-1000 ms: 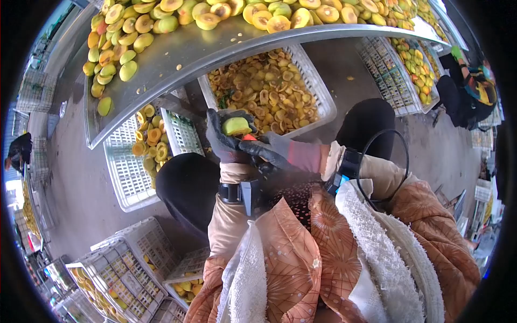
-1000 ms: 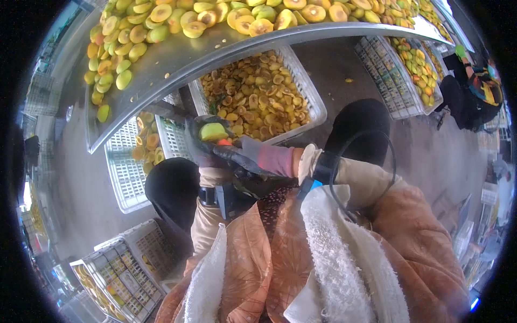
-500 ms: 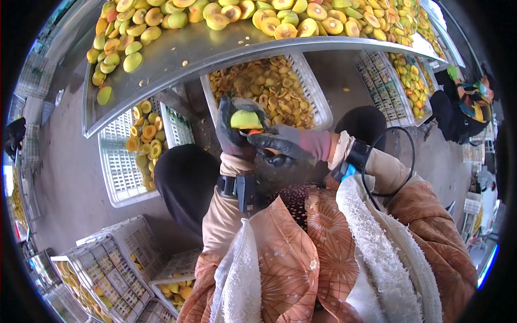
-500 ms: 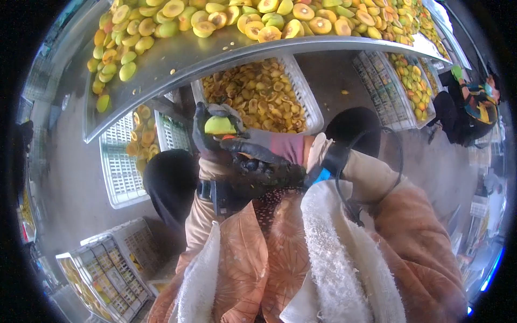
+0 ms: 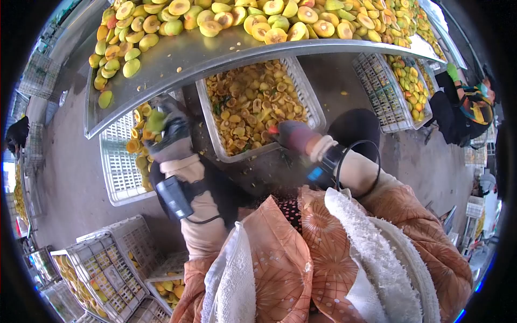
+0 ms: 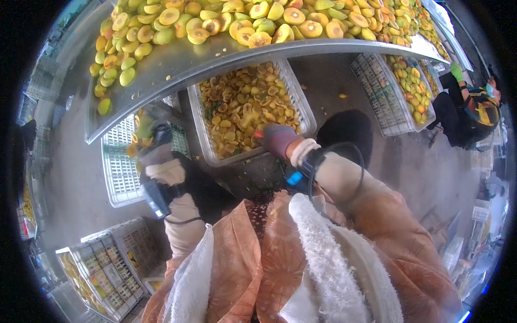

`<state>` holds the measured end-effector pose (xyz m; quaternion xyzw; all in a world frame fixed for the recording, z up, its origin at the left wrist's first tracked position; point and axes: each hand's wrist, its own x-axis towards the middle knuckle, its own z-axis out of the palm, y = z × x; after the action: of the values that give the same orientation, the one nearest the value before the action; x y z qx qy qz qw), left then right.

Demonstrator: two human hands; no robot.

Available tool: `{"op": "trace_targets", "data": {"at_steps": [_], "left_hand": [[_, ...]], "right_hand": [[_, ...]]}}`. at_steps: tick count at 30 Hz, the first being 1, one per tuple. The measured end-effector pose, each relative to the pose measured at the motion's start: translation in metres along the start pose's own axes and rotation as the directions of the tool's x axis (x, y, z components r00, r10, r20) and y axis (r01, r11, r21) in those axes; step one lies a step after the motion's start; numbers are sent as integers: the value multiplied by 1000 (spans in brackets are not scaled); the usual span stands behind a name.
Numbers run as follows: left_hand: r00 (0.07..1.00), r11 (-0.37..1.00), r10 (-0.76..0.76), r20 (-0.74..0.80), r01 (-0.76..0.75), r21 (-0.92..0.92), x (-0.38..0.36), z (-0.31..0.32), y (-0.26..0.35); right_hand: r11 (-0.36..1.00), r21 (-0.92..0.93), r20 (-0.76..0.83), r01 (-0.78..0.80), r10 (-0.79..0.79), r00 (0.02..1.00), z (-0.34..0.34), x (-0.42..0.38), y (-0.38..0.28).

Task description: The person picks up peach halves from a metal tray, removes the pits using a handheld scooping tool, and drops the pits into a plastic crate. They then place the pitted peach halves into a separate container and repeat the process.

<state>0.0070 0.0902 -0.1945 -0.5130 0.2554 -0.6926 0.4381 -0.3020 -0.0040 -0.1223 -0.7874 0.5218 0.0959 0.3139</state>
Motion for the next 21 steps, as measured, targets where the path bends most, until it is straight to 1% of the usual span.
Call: {"op": "trace_targets", "data": {"at_steps": [1, 2, 3, 4, 5, 6, 7, 8, 9, 10, 11, 12, 13, 14, 15, 16, 17, 18, 19, 21], "left_hand": [[972, 843, 195, -132, -97, 529, 5, 43, 29], [694, 329, 693, 195, -545, 772, 52, 28, -36], [690, 325, 698, 192, -544, 774, 46, 29, -41], [798, 201, 563, 215, -384, 901, 42, 33, -45], [888, 35, 415, 201, -236, 971, 40, 35, -48], [802, 8, 562, 201, -248, 969, 46, 35, -58], [801, 10, 562, 206, -255, 967, 52, 34, -69], [791, -16, 588, 167, -195, 981, 60, 33, -81], [779, -40, 613, 128, -132, 990, 67, 35, -88], [822, -28, 566, 72, -68, 997, 70, 41, -87], [823, -30, 563, 76, -72, 997, 72, 45, -84], [792, -107, 601, 106, -52, 993, 73, 47, -80], [759, -180, 637, 136, -25, 983, 73, 49, -75], [725, -248, 668, 169, 2, 969, 74, 50, -69], [652, -259, 726, 218, -34, 965, 69, 47, -56], [614, -226, 767, 186, -12, 974, 60, 53, -46], [567, -193, 809, 155, 7, 981, 64, 53, -49], [580, -312, 775, 251, 6, 950, 66, 50, -53], [576, -316, 771, 271, -24, 948, 56, 59, -36], [495, -337, 824, 276, 36, 941, 84, 52, -61]], "right_hand": [[990, -139, -18, 2, -5, 1000, 1, 5, 8], [988, -150, 20, 29, -26, 999, -6, -1, 4], [989, -145, 27, 28, -24, 999, -2, -1, 10], [978, -206, 84, 28, -11, 996, -1, 6, 19], [961, -273, 141, 35, 4, 990, -1, 14, 26], [959, -280, 140, 37, 2, 990, -1, 19, 28], [964, -260, 81, 55, -35, 996, 0, 24, 29], [967, -243, 21, 76, -73, 997, 1, 30, 31], [966, -248, 21, 80, -77, 997, 5, 39, 33], [947, -260, 16, 188, -190, 982, 11, 50, 36], [917, -270, 14, 292, -300, 954, 17, 62, 40], [907, -285, 55, 311, -309, 949, 24, 76, 44], [907, -286, 58, 309, -305, 950, 36, 90, 50], [876, -299, 86, 379, -371, 925, 44, 104, 55], [838, -310, 115, 449, -435, 893, 50, 119, 61], [830, -309, 139, 463, -443, 886, 33, 124, 53], [828, -306, 155, 469, -443, 883, 29, 146, 56], [874, -217, 141, 434, -412, 900, 24, 171, 58], [913, -122, 134, 389, -373, 918, 23, 193, 63], [949, -144, 47, 281, -277, 960, -23, 216, 49]]}}
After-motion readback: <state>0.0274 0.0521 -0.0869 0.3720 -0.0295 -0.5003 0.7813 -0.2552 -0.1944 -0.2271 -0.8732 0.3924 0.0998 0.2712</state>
